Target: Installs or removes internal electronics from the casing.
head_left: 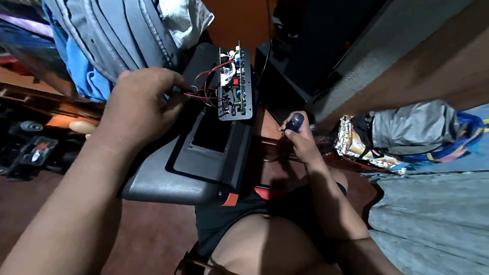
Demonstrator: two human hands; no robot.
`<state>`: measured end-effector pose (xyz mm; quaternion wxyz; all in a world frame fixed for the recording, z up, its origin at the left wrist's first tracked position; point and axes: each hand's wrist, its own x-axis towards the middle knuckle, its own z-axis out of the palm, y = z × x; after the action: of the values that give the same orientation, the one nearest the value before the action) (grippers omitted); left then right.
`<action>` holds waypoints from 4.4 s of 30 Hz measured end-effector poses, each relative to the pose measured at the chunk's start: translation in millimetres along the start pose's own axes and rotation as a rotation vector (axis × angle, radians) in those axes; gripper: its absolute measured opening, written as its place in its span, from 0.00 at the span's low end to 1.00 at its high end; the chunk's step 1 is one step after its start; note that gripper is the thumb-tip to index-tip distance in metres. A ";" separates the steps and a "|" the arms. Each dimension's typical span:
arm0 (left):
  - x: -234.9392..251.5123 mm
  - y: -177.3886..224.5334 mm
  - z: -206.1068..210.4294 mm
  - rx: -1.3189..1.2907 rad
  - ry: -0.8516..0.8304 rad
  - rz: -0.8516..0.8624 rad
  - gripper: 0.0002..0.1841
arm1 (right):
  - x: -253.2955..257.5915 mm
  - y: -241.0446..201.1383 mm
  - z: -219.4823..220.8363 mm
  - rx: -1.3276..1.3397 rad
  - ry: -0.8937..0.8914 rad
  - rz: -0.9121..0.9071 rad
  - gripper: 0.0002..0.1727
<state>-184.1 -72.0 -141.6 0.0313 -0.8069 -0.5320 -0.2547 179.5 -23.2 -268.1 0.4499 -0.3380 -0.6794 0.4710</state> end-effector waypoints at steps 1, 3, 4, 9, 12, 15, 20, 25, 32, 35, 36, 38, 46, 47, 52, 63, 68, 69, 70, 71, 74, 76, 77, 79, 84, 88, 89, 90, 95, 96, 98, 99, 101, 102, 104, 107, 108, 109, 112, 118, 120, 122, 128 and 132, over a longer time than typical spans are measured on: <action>-0.2 1.0 0.0 0.003 0.004 0.001 0.15 | -5.3 7.0 -0.2 -0.002 0.019 -0.037 0.19; -0.1 3.6 -0.3 0.009 0.009 -0.002 0.15 | -13.5 23.2 2.2 -0.074 0.071 -0.152 0.18; 0.2 4.1 -0.1 0.010 0.013 -0.006 0.15 | -15.1 31.9 4.3 -0.126 0.087 -0.204 0.16; 0.1 8.5 -2.8 -0.003 0.006 -0.055 0.13 | -5.0 84.6 11.6 -0.532 -0.096 -0.449 0.18; -0.9 7.2 -2.0 -0.079 0.021 -0.115 0.11 | 6.0 110.5 7.3 -0.798 -0.242 -0.432 0.25; -0.9 3.8 1.5 -0.177 0.050 -0.169 0.10 | 16.6 119.6 7.1 -0.963 -0.368 -0.287 0.26; 0.8 0.3 5.8 -0.280 0.069 -0.200 0.08 | 30.0 115.1 14.8 -1.065 -0.485 -0.054 0.33; -0.2 -1.2 7.2 -0.308 0.069 -0.187 0.08 | 33.2 102.5 17.5 -1.050 -0.572 0.156 0.46; 1.2 -0.3 7.5 -0.306 0.082 -0.109 0.09 | 29.6 103.2 22.6 -1.166 -0.371 0.213 0.37; 5.3 0.6 5.0 -0.295 0.061 -0.108 0.09 | 27.5 99.2 28.5 -1.204 -0.309 0.206 0.39; 6.8 0.1 4.4 -0.289 0.048 -0.107 0.09 | 27.4 96.8 29.4 -1.205 -0.299 0.192 0.38; 10.1 -1.7 5.7 -0.296 0.034 -0.096 0.09 | 28.0 87.6 27.6 -1.198 -0.245 0.143 0.31; 26.4 -5.2 8.4 -0.363 -0.016 -0.119 0.09 | 61.9 -81.8 30.5 -0.807 0.219 -0.697 0.09; 28.4 -4.6 8.7 -0.367 -0.023 -0.123 0.09 | 72.2 -105.2 37.8 -0.751 0.144 -0.761 0.08; 35.7 -3.9 8.6 -0.367 -0.018 -0.125 0.10 | 132.6 -165.8 76.7 -0.965 -0.430 -0.723 0.16; 28.3 -3.5 14.1 -0.440 0.065 -0.190 0.08 | 173.3 -178.5 86.4 -1.059 -0.621 -0.435 0.10; 27.5 -0.5 14.0 -0.411 0.088 -0.250 0.09 | 174.0 -177.7 86.8 -1.047 -0.606 -0.393 0.09; 26.9 -0.6 14.1 -0.421 0.091 -0.248 0.09 | 173.4 -177.8 87.0 -1.042 -0.606 -0.396 0.09; 26.1 -0.8 14.0 -0.435 0.091 -0.243 0.09 | 172.8 -177.5 87.0 -1.034 -0.606 -0.406 0.09; 25.2 -1.5 14.1 -0.451 0.091 -0.235 0.09 | 172.2 -176.2 86.8 -1.024 -0.606 -0.433 0.08; 22.1 -5.3 15.9 -0.497 0.091 -0.204 0.07 | 170.4 -166.6 84.6 -0.983 -0.596 -0.582 0.08; 20.4 -7.4 17.1 -0.491 0.112 -0.175 0.07 | 168.4 -159.5 83.2 -0.980 -0.572 -0.687 0.08; 19.8 -8.6 18.1 -0.478 0.137 -0.152 0.07 | 167.2 -156.6 82.5 -0.985 -0.555 -0.735 0.08; 19.5 -10.5 20.2 -0.456 0.190 -0.096 0.07 | 165.8 -151.1 81.0 -0.983 -0.515 -0.843 0.09; 19.3 -9.9 20.9 -0.306 0.261 0.045 0.08 | 166.3 -142.1 79.1 -0.964 -0.462 -1.036 0.10; 18.4 -10.5 19.6 -0.109 0.263 0.130 0.10 | 165.2 -146.9 76.9 -0.964 -0.568 -0.941 0.09; 18.3 -10.4 19.4 -0.071 0.268 0.149 0.09 | 165.0 -149.0 76.8 -0.945 -0.599 -0.886 0.10; 18.2 -10.2 19.2 -0.041 0.273 0.163 0.09 | 164.7 -150.4 77.1 -0.926 -0.617 -0.841 0.12; 18.5 -9.7 19.1 0.042 0.296 0.194 0.09 | 164.4 -158.3 83.8 -0.920 -0.653 -0.663 0.13; 18.2 -9.6 19.2 0.050 0.301 0.196 0.09 | 164.5 -160.1 85.1 -0.925 -0.661 -0.631 0.13; 17.7 -8.8 19.6 0.058 0.313 0.192 0.09 | 164.7 -163.7 87.3 -0.940 -0.678 -0.566 0.12; 17.6 -8.2 19.5 0.055 0.316 0.191 0.09 | 164.4 -166.1 88.5 -0.951 -0.686 -0.528 0.12; 17.5 -7.2 19.5 0.059 0.328 0.199 0.08 | 163.0 -170.6 91.8 -0.986 -0.699 -0.448 0.12; 17.8 -7.1 19.6 0.063 0.333 0.207 0.08 | 161.9 -172.9 94.0 -1.013 -0.700 -0.397 0.12; 18.4 -7.0 19.6 0.076 0.336 0.225 0.08 | 160.0 -178.0 98.3 -1.068 -0.695 -0.295 0.10; 18.8 -6.9 19.2 0.087 0.338 0.242 0.08 | 158.6 -184.1 102.7 -1.103 -0.691 -0.232 0.08; 18.7 -7.0 19.1 0.089 0.338 0.242 0.08 | 158.1 -185.1 103.3 -1.110 -0.689 -0.237 0.07; 18.4 -7.2 18.9 0.092 0.337 0.241 0.08 | 157.5 -185.6 103.6 -1.113 -0.685 -0.246 0.07; 17.7 -8.1 17.8 0.108 0.331 0.237 0.09 | 155.1 -186.4 104.1 -1.101 -0.658 -0.266 0.07; 18.2 -4.8 17.1 0.145 0.320 0.219 0.09 | 150.5 -184.3 111.0 -1.198 -0.649 -0.326 0.11; 17.2 -6.4 16.2 0.116 0.294 0.195 0.10 | 149.3 -181.4 111.7 -1.251 -0.636 -0.395 0.12; 16.7 -8.8 16.3 0.067 0.268 0.185 0.11 | 148.5 -176.9 110.7 -1.277 -0.604 -0.473 0.11; 17.0 -10.1 16.3 -0.009 0.182 0.127 0.15 | 148.6 -156.7 107.0 -1.265 -0.464 -0.775 0.13; 18.2 -7.4 15.9 -0.051 0.175 0.086 0.17 | 146.8 -146.0 106.7 -1.255 -0.368 -0.929 0.14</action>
<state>-179.0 -48.4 -149.0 0.0678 -0.8042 -0.4854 -0.3362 21.3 22.7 -103.5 0.2067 -0.1274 -0.9521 -0.1860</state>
